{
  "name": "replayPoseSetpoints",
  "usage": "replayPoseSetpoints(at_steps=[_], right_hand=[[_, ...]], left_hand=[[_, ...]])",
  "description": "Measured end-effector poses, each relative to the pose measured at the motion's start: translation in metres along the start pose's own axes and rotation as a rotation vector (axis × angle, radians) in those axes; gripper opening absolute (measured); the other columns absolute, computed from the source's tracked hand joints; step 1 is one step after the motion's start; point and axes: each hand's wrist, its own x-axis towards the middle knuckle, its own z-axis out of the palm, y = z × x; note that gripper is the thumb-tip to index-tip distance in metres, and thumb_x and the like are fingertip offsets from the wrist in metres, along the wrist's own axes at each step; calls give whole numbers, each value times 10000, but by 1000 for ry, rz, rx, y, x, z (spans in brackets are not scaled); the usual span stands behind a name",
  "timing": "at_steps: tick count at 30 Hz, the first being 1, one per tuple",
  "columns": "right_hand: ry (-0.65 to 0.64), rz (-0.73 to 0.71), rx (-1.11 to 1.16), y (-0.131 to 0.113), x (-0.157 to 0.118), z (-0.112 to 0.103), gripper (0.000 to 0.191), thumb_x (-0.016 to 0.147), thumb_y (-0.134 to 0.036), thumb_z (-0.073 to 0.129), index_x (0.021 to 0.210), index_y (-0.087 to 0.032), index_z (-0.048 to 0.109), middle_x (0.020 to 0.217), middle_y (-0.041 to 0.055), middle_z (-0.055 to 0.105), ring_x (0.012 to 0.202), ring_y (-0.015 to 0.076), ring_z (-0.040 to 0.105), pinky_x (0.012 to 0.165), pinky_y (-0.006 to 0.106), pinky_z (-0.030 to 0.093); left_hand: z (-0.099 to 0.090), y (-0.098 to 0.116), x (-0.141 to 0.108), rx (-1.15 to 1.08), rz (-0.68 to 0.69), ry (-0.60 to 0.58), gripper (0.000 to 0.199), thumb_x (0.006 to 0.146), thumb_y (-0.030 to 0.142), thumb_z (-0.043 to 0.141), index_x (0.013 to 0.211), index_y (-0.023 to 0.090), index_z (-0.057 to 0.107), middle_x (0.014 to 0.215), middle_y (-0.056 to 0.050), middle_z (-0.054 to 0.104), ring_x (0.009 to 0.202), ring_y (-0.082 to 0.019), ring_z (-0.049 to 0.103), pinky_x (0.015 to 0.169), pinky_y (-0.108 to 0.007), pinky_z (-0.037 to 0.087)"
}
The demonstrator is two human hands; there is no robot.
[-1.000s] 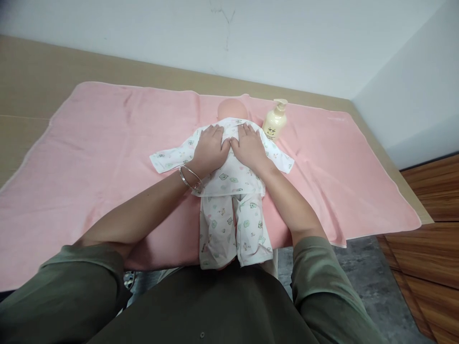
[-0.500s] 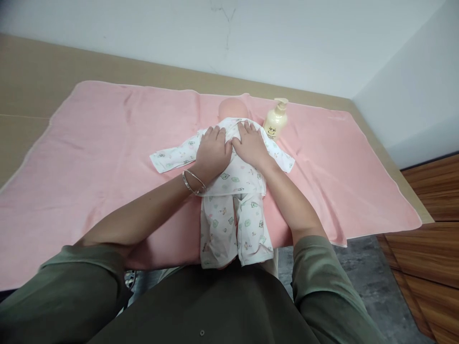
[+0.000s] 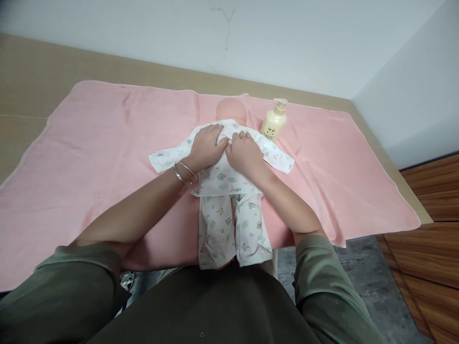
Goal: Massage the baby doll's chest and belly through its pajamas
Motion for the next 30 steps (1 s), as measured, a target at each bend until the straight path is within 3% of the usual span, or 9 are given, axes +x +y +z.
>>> replayPoseSetpoints(at_steps=[2, 5, 8, 13, 16, 20, 22, 25, 30], right_hand=[[-32, 1, 81, 8, 5, -1, 431, 967, -251, 382, 1267, -36, 604, 1397, 240, 609, 1379, 366, 511, 1150, 503, 407], [-45, 35, 180, 24, 19, 4, 553, 968, -309, 387, 1446, -49, 487, 1600, 191, 425, 1521, 341, 345, 1252, 518, 278], [-32, 70, 198, 34, 29, 12, 624, 983, -338, 367, 1531, -38, 383, 1654, 172, 331, 1565, 329, 250, 1290, 525, 186], [-8, 55, 108, 21, 20, 12, 586, 997, -267, 335, 1515, 2, 386, 1614, 205, 396, 1535, 347, 314, 1275, 530, 224], [-14, 18, 27, 6, 9, 4, 508, 977, -166, 328, 1415, 34, 490, 1523, 246, 504, 1470, 345, 422, 1243, 503, 299], [7, -13, 51, 8, 9, 1, 406, 954, -165, 357, 1238, -50, 622, 1358, 213, 648, 1330, 347, 555, 1126, 510, 441], [18, -9, 104, 17, 17, 4, 416, 966, -224, 377, 1277, -73, 608, 1405, 195, 625, 1358, 347, 535, 1133, 519, 435], [-1, 15, 126, 29, 28, 10, 539, 997, -312, 374, 1448, -34, 478, 1589, 196, 441, 1508, 347, 362, 1243, 532, 292], [-35, 42, 46, 19, 20, 14, 607, 1019, -283, 291, 1533, 37, 340, 1627, 236, 352, 1543, 365, 292, 1264, 559, 238]], left_hand=[[6, 0, -2, 20, 11, 33, 486, 937, 295, 407, 1338, 84, 581, 1412, -193, 614, 1346, -353, 532, 1179, -538, 370], [14, 5, -11, 38, 31, 96, 473, 969, 313, 396, 1357, 90, 553, 1459, -215, 573, 1403, -379, 481, 1186, -578, 345], [17, 12, -20, 42, 53, 110, 474, 987, 297, 365, 1360, 55, 530, 1486, -263, 530, 1434, -409, 443, 1177, -613, 340], [3, 13, -16, 36, 76, 50, 464, 963, 277, 400, 1336, 67, 577, 1456, -215, 578, 1411, -363, 483, 1196, -546, 363], [-4, 7, -6, 17, 52, -27, 481, 950, 272, 408, 1327, 42, 598, 1434, -210, 599, 1382, -347, 516, 1205, -510, 368], [2, 1, -5, 10, 57, 13, 515, 966, 300, 400, 1383, 42, 559, 1466, -201, 577, 1410, -351, 488, 1223, -520, 336], [8, 2, -9, 29, 82, 58, 521, 982, 314, 382, 1398, 47, 547, 1480, -201, 564, 1426, -360, 469, 1225, -529, 324], [11, 7, -16, 80, 125, 67, 544, 994, 300, 341, 1401, -9, 526, 1489, -246, 537, 1434, -387, 452, 1223, -543, 311], [0, 5, -8, 65, 107, -55, 565, 963, 277, 364, 1432, -10, 495, 1527, -243, 498, 1458, -374, 424, 1229, -542, 299]])
